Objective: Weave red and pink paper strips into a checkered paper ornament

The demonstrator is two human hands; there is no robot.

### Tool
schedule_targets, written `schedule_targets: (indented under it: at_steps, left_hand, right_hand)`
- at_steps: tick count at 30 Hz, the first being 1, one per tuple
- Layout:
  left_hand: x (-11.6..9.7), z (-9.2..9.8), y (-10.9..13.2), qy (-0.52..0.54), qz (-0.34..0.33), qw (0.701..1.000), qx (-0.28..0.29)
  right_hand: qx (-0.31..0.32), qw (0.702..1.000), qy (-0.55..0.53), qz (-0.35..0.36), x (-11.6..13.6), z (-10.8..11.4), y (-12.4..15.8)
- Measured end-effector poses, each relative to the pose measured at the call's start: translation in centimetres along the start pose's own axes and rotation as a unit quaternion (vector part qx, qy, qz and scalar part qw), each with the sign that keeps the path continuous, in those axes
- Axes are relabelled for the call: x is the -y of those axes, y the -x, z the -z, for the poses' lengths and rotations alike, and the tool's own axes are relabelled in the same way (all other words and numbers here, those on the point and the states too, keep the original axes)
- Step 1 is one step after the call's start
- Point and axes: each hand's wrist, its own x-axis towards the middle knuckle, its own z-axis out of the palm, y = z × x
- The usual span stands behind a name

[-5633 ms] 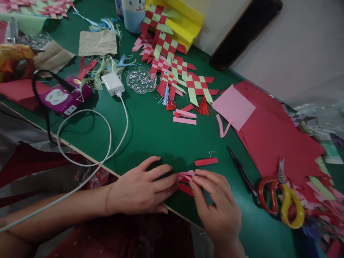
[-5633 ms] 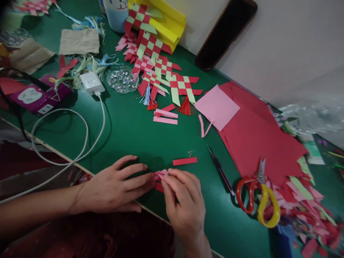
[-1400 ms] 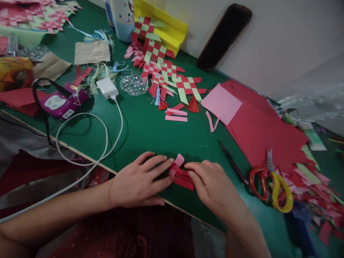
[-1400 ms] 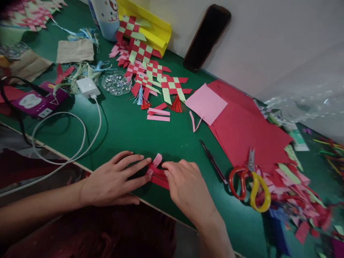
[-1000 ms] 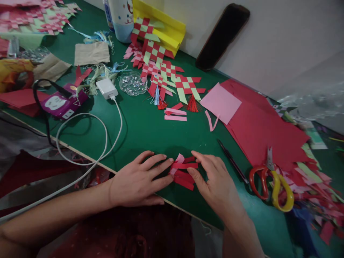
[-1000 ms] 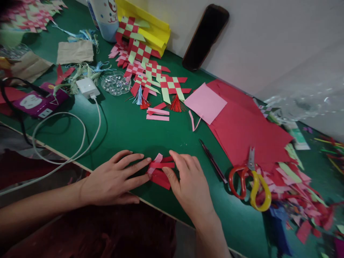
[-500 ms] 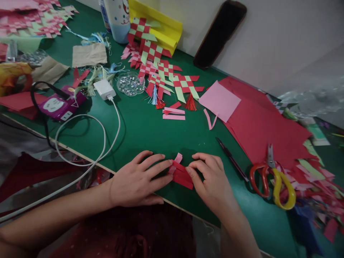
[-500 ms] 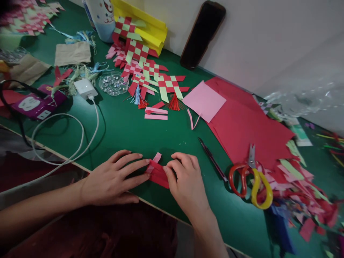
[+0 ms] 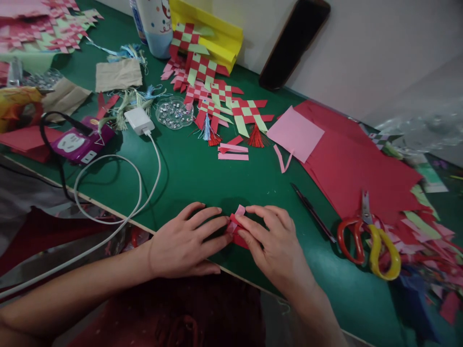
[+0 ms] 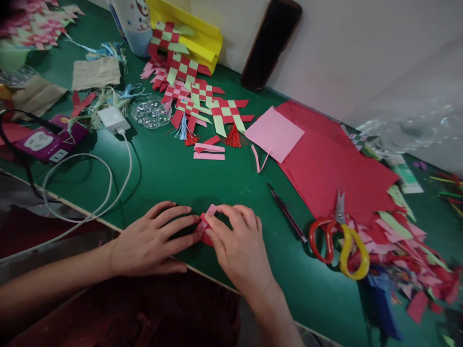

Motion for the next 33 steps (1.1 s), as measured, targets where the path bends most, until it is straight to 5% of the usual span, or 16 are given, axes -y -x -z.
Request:
schedule_targets:
  at_steps: [13, 22, 29, 33]
  left_hand:
    - [0.1, -0.1, 0.1, -0.002, -0.007, 1.0, 0.007]
    - [-0.1, -0.2, 0.1, 0.005, 0.004, 1.0, -0.003]
    - [0.1, 0.0, 0.0, -0.003, -0.012, 1.0, 0.005]
    - [0.1, 0.1, 0.0, -0.008, -0.016, 1.0, 0.009]
  right_hand:
    - [-0.013, 1.0, -0.003, 0.008, -0.2, -0.1, 0.2]
    - [0.043, 0.999, 0.018, 0.026, 0.1, -0.8, -0.7]
    - [-0.056, 0.998, -0.008, -0.009, -0.9, -0.1, 0.6]
    - [-0.056, 0.998, -0.004, -0.012, -0.9, -0.3, 1.5]
